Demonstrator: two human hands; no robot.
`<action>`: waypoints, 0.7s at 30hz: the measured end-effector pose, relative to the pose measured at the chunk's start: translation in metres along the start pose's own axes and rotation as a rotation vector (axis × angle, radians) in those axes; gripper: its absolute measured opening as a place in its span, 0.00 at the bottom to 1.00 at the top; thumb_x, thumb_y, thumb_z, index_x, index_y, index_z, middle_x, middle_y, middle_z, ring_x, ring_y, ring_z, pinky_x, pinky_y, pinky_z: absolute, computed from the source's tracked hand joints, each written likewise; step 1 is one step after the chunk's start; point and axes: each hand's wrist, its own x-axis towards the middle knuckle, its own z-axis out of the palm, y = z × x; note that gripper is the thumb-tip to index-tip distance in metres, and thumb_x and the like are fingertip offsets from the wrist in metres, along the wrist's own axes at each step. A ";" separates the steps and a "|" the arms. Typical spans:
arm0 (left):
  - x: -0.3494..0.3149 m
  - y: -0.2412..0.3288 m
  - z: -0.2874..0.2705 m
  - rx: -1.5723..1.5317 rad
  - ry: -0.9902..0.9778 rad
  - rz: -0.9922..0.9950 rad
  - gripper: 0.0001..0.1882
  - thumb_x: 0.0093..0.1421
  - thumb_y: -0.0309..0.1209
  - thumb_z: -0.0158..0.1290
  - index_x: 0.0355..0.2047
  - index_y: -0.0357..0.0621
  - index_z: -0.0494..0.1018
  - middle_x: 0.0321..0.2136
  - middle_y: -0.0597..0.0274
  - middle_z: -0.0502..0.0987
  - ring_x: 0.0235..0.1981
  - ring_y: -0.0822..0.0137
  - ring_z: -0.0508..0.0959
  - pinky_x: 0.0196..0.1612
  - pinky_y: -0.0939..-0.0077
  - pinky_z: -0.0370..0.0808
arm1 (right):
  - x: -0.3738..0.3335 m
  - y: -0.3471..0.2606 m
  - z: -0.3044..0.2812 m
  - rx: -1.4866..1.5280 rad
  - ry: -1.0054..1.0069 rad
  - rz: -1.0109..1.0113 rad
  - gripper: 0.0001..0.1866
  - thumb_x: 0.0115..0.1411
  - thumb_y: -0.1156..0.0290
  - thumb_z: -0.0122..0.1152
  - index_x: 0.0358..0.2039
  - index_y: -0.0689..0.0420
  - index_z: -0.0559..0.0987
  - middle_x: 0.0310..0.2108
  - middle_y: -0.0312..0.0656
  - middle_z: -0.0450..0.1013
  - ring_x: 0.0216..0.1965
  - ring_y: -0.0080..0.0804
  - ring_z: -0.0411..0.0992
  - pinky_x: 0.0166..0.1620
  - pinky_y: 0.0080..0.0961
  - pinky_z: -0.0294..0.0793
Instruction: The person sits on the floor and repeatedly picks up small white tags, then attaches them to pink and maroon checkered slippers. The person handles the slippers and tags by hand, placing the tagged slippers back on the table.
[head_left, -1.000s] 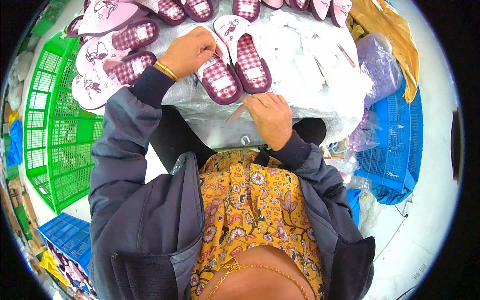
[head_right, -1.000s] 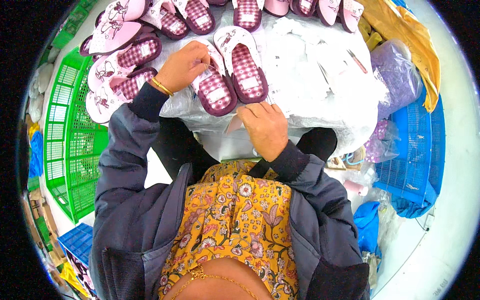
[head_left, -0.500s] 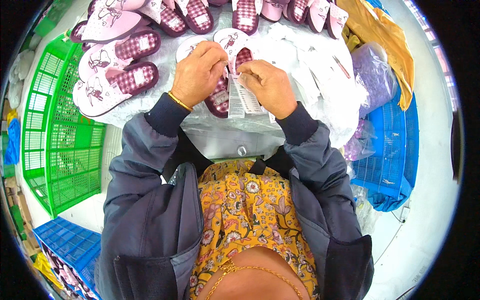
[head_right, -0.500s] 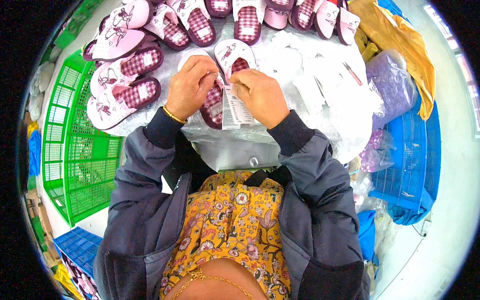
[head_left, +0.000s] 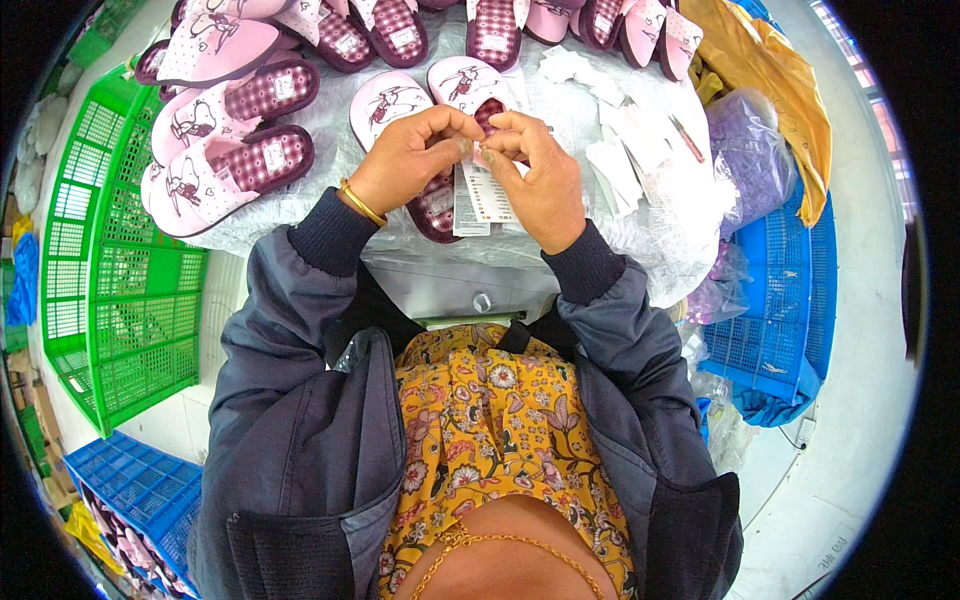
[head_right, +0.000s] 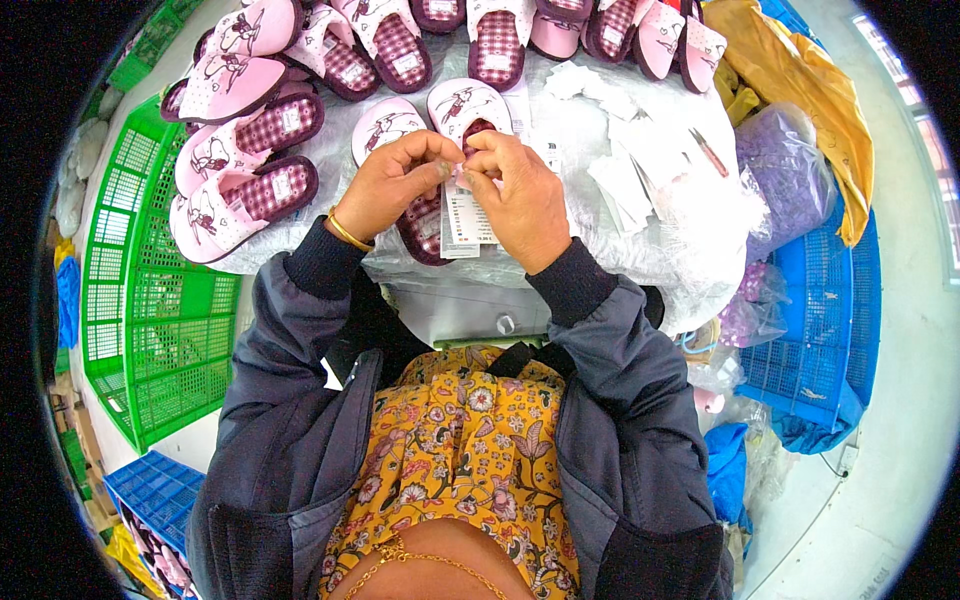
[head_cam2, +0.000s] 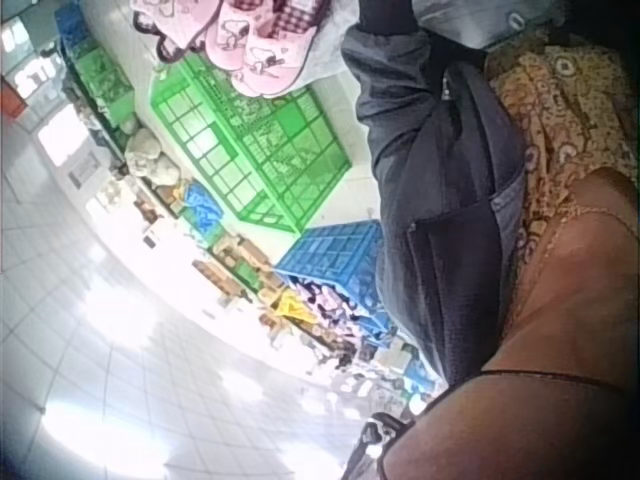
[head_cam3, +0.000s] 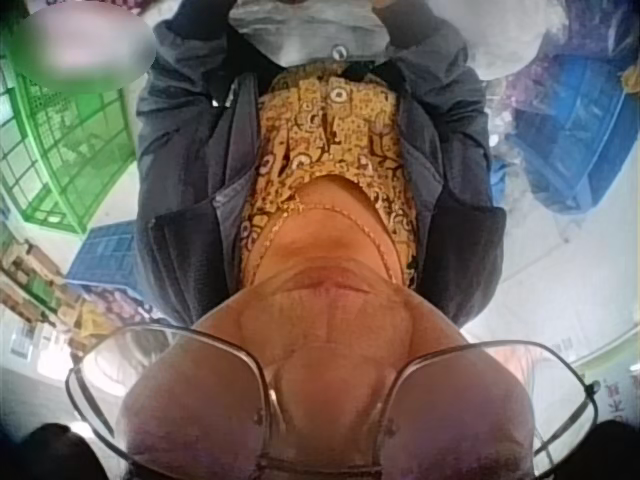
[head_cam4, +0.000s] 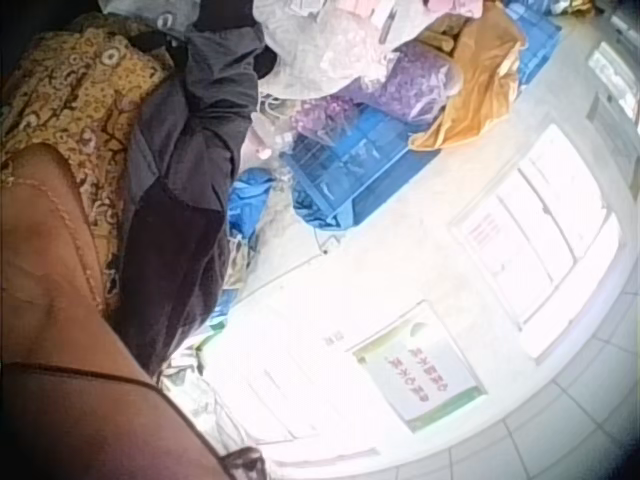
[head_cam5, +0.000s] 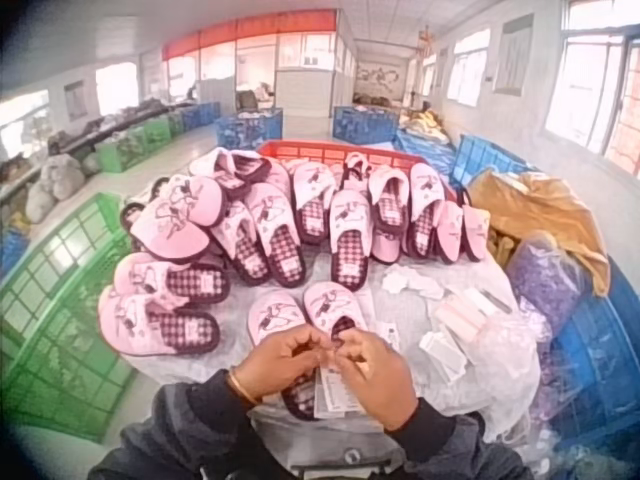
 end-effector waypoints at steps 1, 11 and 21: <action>0.001 -0.003 -0.001 0.007 -0.008 0.007 0.06 0.66 0.25 0.51 0.42 0.39 0.71 0.33 0.71 0.74 0.32 0.82 0.71 0.37 0.86 0.70 | 0.000 0.000 0.000 -0.015 -0.001 -0.013 0.17 0.54 0.76 0.66 0.44 0.59 0.74 0.30 0.40 0.79 0.38 0.37 0.77 0.40 0.31 0.76; 0.001 -0.009 -0.001 -0.086 -0.028 0.031 0.06 0.64 0.21 0.51 0.40 0.40 0.68 0.35 0.70 0.73 0.37 0.80 0.74 0.43 0.84 0.71 | -0.001 0.009 0.000 -0.094 -0.025 -0.120 0.18 0.56 0.78 0.66 0.47 0.62 0.73 0.33 0.39 0.80 0.35 0.25 0.80 0.40 0.22 0.77; 0.001 -0.008 0.001 -0.061 -0.034 0.007 0.06 0.64 0.21 0.52 0.40 0.41 0.67 0.33 0.72 0.71 0.37 0.81 0.72 0.42 0.85 0.71 | -0.003 0.007 -0.001 -0.129 -0.031 -0.148 0.16 0.56 0.77 0.66 0.45 0.61 0.75 0.33 0.39 0.80 0.34 0.27 0.79 0.39 0.24 0.76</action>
